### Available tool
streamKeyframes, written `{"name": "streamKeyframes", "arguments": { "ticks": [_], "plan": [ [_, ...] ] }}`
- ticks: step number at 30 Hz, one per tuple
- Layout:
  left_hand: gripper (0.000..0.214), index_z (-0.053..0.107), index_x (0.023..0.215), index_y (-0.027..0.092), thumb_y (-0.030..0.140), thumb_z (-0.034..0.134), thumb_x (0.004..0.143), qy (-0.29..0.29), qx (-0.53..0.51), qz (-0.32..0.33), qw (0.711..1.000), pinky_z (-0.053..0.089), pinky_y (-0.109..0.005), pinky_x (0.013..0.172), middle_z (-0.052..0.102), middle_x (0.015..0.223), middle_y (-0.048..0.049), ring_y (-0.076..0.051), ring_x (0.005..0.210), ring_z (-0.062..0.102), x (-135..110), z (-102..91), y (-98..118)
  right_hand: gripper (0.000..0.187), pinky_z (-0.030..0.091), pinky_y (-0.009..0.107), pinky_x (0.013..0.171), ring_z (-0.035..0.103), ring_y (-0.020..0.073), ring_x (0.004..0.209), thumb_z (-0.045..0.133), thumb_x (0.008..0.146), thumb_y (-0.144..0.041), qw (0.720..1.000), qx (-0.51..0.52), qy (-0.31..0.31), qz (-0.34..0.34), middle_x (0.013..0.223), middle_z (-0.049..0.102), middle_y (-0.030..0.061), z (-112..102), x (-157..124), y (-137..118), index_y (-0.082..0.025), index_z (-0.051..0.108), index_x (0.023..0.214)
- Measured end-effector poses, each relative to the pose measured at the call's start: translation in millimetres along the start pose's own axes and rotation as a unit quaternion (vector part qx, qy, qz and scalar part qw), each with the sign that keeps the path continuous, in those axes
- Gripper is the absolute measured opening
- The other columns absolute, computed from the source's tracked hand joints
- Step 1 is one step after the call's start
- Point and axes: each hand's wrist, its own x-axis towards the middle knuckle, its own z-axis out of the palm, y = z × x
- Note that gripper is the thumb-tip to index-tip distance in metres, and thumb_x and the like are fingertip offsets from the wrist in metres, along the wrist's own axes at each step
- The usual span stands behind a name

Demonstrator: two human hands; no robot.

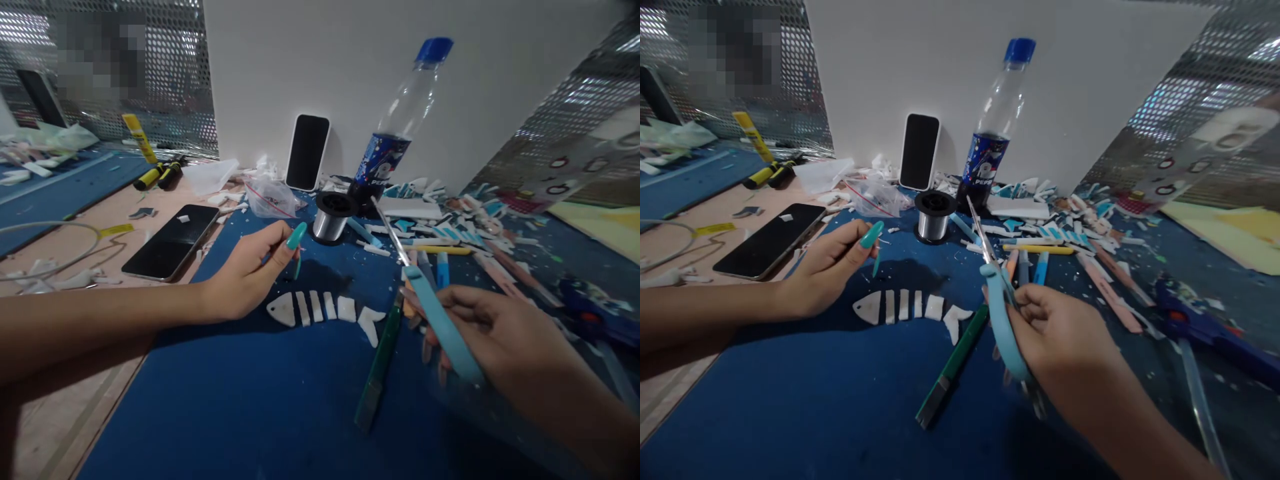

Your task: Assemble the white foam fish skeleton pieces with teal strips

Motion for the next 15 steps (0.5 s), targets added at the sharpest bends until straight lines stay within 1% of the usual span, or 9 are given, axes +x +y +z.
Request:
{"name": "streamKeyframes", "arguments": {
  "ticks": [3, 6, 8, 11, 13, 15],
  "plan": [
    [0.025, 0.047, 0.074, 0.018, 0.032, 0.037, 0.093, -0.013, -0.041, -0.032, 0.999, 0.035, -0.02, 0.047, 0.041, 0.062, 0.0028, -0.008, 0.054, 0.037, 1.8, 1.6, -1.7, 0.027, 0.043, 0.028, 0.043, 0.059, 0.0199, 0.048, 0.046, 0.077, -0.045, 0.992, -0.119, 0.021, -0.028, 0.06, 0.062, 0.0074, -4.5, 3.9, -4.0, -0.02, 0.052, 0.067],
    [0.024, 0.046, 0.074, 0.017, 0.03, 0.037, 0.093, -0.039, -0.076, -0.041, 0.996, 0.034, -0.018, 0.047, 0.041, 0.063, 0.0031, -0.007, 0.053, 0.036, 2.8, 3.0, -2.9, 0.027, 0.041, 0.027, 0.045, 0.062, 0.0214, 0.056, 0.045, 0.08, -0.042, 0.974, -0.208, 0.059, -0.065, 0.067, 0.065, 0.01, -7.3, 4.0, -6.2, -0.018, 0.053, 0.071],
    [0.026, 0.046, 0.073, 0.017, 0.03, 0.036, 0.093, -0.057, -0.086, -0.041, 0.994, 0.035, -0.018, 0.049, 0.042, 0.064, 0.0026, -0.007, 0.055, 0.038, 2.6, 3.8, -4.3, 0.027, 0.042, 0.027, 0.045, 0.063, 0.0208, 0.058, 0.047, 0.081, -0.043, 0.973, -0.21, 0.071, -0.07, 0.071, 0.066, 0.0095, -8.2, 2.8, -5.0, -0.016, 0.053, 0.08],
    [0.029, 0.046, 0.073, 0.017, 0.035, 0.036, 0.093, -0.074, -0.092, -0.061, 0.991, 0.035, -0.018, 0.05, 0.044, 0.065, 0.0019, -0.008, 0.057, 0.039, 1.9, 4.8, -6.7, 0.031, 0.042, 0.025, 0.042, 0.061, 0.0172, 0.05, 0.049, 0.083, -0.043, 0.982, -0.165, 0.07, -0.063, 0.073, 0.065, 0.0073, -8.6, 0.2, -1.3, -0.015, 0.049, 0.098],
    [0.032, 0.046, 0.073, 0.017, 0.039, 0.035, 0.093, -0.094, -0.089, -0.097, 0.987, 0.036, -0.019, 0.052, 0.044, 0.066, 0.0016, -0.008, 0.058, 0.04, 1.9, 5.1, -6.4, 0.035, 0.041, 0.025, 0.039, 0.059, 0.0165, 0.047, 0.048, 0.084, -0.044, 0.983, -0.158, 0.069, -0.064, 0.073, 0.065, 0.0075, -8.7, -1.4, 0.9, -0.015, 0.047, 0.103],
    [0.033, 0.046, 0.072, 0.017, 0.04, 0.033, 0.092, -0.106, -0.087, -0.121, 0.983, 0.036, -0.019, 0.053, 0.044, 0.066, 0.0018, -0.008, 0.058, 0.04, 2.5, 5.3, -3.6, 0.036, 0.04, 0.026, 0.039, 0.058, 0.0166, 0.047, 0.047, 0.085, -0.044, 0.979, -0.171, 0.081, -0.078, 0.074, 0.064, 0.0085, -8.9, -2.3, 2.1, -0.014, 0.047, 0.104]
  ]
}}
